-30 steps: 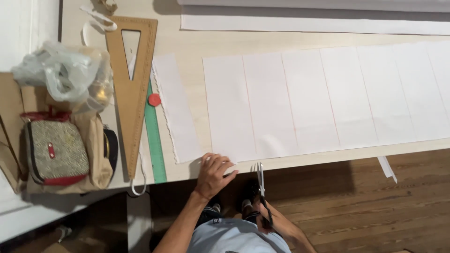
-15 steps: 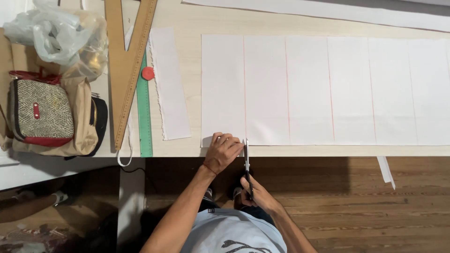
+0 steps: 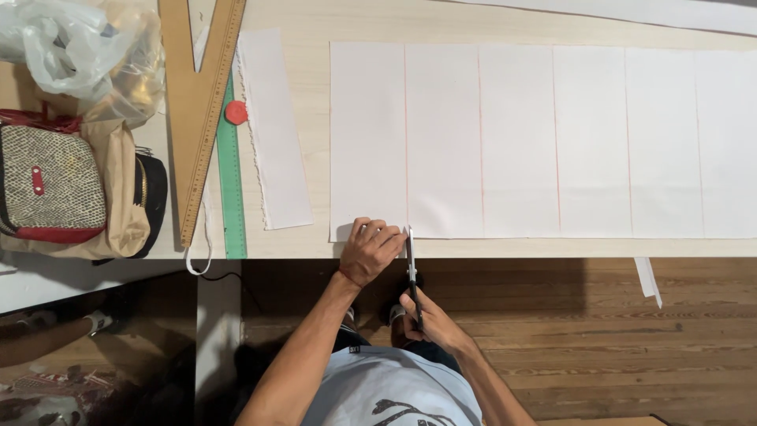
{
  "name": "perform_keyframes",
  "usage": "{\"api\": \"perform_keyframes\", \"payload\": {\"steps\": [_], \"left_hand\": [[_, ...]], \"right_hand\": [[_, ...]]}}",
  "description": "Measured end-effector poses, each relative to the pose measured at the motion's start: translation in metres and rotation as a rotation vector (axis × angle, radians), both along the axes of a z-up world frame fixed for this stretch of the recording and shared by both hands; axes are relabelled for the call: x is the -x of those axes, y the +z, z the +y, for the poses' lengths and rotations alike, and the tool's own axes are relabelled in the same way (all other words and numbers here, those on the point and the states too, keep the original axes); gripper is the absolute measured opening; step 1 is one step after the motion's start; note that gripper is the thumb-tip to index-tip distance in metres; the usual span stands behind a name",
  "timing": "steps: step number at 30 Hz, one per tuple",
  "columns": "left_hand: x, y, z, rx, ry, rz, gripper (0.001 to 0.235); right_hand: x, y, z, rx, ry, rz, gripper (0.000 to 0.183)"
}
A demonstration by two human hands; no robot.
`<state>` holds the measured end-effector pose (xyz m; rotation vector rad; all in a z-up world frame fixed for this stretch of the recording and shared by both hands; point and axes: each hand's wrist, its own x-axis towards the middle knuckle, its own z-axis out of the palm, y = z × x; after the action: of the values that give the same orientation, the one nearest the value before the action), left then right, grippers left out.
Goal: Cutting strips of white material from a roll using scissors along marked lines
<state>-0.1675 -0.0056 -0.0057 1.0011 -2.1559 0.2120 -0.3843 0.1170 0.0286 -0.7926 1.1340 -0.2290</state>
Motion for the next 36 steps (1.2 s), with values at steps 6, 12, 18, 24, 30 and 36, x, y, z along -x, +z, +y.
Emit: {"api": "perform_keyframes", "payload": {"steps": [6,12,18,24,30,36], "left_hand": [[0.002,0.006,-0.001,0.023,0.015,-0.009,0.011],[0.003,0.000,-0.003,0.023,0.030,-0.040,0.009],[0.002,-0.002,0.000,0.021,0.031,-0.061,0.008],[0.001,-0.010,0.001,0.023,0.024,-0.053,0.008],[0.000,-0.006,0.001,0.029,0.018,-0.048,0.010],[-0.002,-0.008,0.002,0.024,0.016,-0.050,0.010]], "right_hand": [[0.000,-0.009,0.002,-0.001,-0.046,-0.027,0.049],[-0.008,0.009,-0.003,-0.048,-0.064,0.042,0.049],[-0.012,0.019,-0.006,-0.054,-0.067,0.013,0.049],[-0.010,0.023,-0.024,-0.092,-0.043,0.068,0.052],[-0.015,0.037,-0.039,-0.079,-0.016,0.103,0.048],[-0.020,0.057,-0.058,-0.163,-0.127,0.030,0.047]]}}
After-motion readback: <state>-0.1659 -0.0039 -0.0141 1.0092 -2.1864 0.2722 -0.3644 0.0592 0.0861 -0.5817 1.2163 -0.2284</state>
